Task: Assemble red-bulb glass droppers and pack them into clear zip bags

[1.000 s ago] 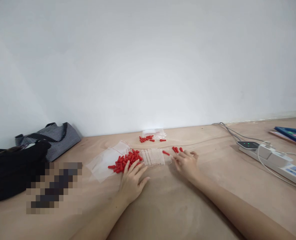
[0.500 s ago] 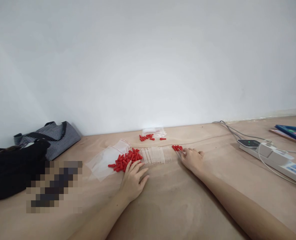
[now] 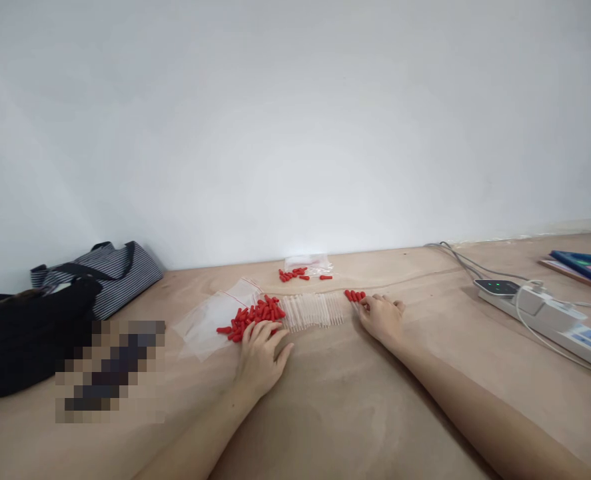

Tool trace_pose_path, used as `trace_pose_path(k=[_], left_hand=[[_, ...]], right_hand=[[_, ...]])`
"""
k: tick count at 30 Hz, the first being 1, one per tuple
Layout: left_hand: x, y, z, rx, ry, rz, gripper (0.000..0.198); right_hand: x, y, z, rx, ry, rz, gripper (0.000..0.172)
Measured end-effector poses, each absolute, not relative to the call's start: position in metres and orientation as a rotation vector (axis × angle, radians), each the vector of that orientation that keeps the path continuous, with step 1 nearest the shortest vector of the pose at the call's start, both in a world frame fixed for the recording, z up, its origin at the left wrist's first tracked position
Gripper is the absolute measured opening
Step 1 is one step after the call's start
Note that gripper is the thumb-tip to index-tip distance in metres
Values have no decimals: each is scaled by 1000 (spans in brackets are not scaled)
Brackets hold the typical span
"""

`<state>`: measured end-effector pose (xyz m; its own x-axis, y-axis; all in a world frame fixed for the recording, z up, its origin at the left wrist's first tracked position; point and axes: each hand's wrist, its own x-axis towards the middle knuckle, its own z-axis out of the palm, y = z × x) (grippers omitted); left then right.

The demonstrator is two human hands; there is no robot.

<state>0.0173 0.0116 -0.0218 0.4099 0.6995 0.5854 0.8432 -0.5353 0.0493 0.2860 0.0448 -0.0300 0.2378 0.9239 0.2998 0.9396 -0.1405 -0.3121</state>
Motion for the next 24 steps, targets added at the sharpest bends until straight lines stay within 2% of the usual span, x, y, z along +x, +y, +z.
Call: trace_pose_path(k=[4, 13, 24], left_hand=[[14, 15, -17, -2265, -1504, -845, 13], [9, 21, -21, -2145, -1673, -779, 26], [5, 30, -20, -2088, -1490, -863, 9]], right_hand=[[276, 46, -24, -2049, -1741, -35, 25], [250, 71, -12, -2227, -1759, 171, 22], [247, 80, -7, -2194, -1728, 230, 21]])
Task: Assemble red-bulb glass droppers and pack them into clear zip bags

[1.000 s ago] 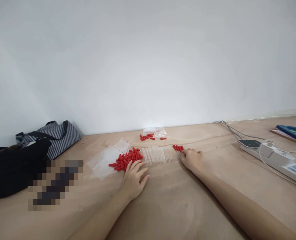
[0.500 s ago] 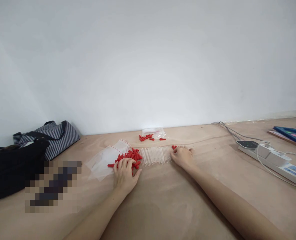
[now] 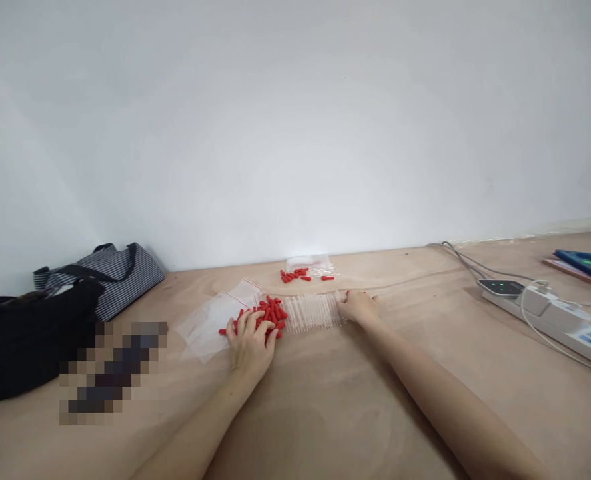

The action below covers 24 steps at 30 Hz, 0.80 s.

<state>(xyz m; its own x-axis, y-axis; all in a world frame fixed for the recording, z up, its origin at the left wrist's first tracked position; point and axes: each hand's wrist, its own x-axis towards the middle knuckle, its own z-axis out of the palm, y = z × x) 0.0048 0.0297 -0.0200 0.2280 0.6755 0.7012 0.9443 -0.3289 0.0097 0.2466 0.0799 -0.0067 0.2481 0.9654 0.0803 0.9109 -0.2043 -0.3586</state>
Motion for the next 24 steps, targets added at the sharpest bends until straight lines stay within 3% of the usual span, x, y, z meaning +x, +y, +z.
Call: trace_pose_path(k=[5, 11, 19, 24], left_hand=[[6, 25, -16, -2175, -1296, -1014, 14], [18, 9, -15, -2623, -937, -934, 21], [21, 5, -11, -2730, -1038, -1277, 15], [18, 9, -15, -2685, -1012, -1113, 17]], right_hand=[[247, 57, -7, -1990, -1818, 117, 23], [256, 11, -35, -1348, -2092, -107, 19], [254, -3, -41, -1248, -2128, -50, 16], [251, -6, -37, -1238, -2169, -23, 18]])
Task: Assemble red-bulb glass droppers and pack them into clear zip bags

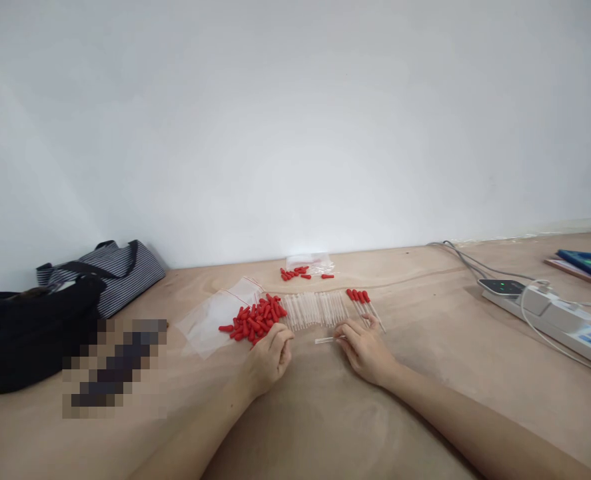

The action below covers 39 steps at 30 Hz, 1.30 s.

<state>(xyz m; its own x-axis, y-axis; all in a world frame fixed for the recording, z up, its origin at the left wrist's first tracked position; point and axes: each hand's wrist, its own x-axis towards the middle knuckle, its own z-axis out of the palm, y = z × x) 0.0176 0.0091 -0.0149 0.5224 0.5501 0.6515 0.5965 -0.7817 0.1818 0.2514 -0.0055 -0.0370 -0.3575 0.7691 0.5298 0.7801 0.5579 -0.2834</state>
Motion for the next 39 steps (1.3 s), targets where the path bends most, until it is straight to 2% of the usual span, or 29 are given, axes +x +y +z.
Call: trace_pose_path(k=[7, 9, 23, 39], left_hand=[[25, 5, -18, -2882, -1106, -780, 25], [24, 3, -17, -2898, -1185, -804, 28], [32, 4, -20, -2843, -1345, -917, 13], [37, 0, -21, -2716, -1299, -970, 12]], right_hand=[[252, -7, -35, -1255, -2208, -16, 17], [252, -8, -35, -1278, -2218, -18, 14], [245, -2, -38, -1336, -2178, 88, 11], [233, -10, -38, -1237, -2117, -90, 14]])
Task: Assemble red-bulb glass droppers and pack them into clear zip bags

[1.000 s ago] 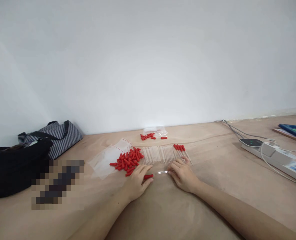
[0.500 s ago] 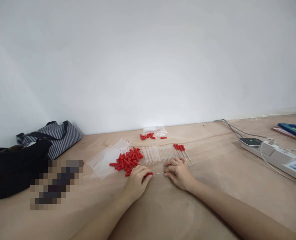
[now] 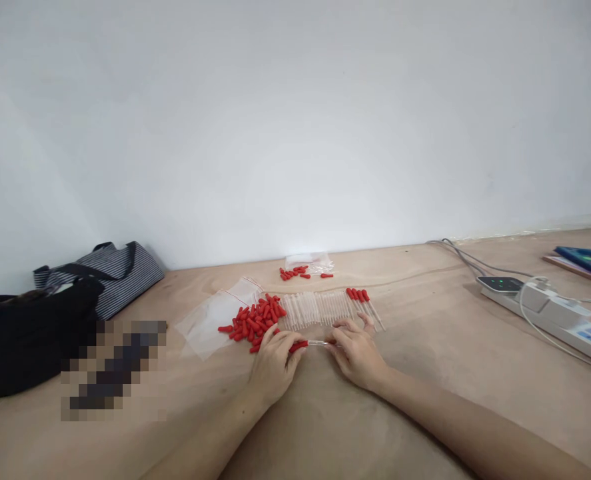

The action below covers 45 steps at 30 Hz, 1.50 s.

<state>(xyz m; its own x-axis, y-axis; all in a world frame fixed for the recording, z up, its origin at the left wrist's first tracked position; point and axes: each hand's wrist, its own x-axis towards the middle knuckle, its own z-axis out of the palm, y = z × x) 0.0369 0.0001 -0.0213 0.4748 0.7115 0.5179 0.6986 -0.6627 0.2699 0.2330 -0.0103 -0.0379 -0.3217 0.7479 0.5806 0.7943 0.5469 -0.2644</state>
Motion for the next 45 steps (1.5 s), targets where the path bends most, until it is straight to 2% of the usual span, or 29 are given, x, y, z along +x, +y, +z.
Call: trace_pose_path(k=[8, 14, 24, 35, 45], left_hand=[[37, -1, -21, 2692, 1265, 969, 13], [37, -1, -24, 2728, 1278, 974, 13], [37, -2, -24, 2833, 1243, 969, 14], [40, -3, -25, 2859, 1126, 1067, 12], [44, -7, -23, 2882, 1104, 1154, 12]], right_hand=[[231, -12, -39, -1133, -2176, -154, 27], [229, -12, -40, -1107, -2160, -145, 18], [230, -12, -39, -992, -2207, -148, 25], [227, -10, -43, -973, -2217, -180, 18], [222, -8, -39, -939, -2240, -131, 18]])
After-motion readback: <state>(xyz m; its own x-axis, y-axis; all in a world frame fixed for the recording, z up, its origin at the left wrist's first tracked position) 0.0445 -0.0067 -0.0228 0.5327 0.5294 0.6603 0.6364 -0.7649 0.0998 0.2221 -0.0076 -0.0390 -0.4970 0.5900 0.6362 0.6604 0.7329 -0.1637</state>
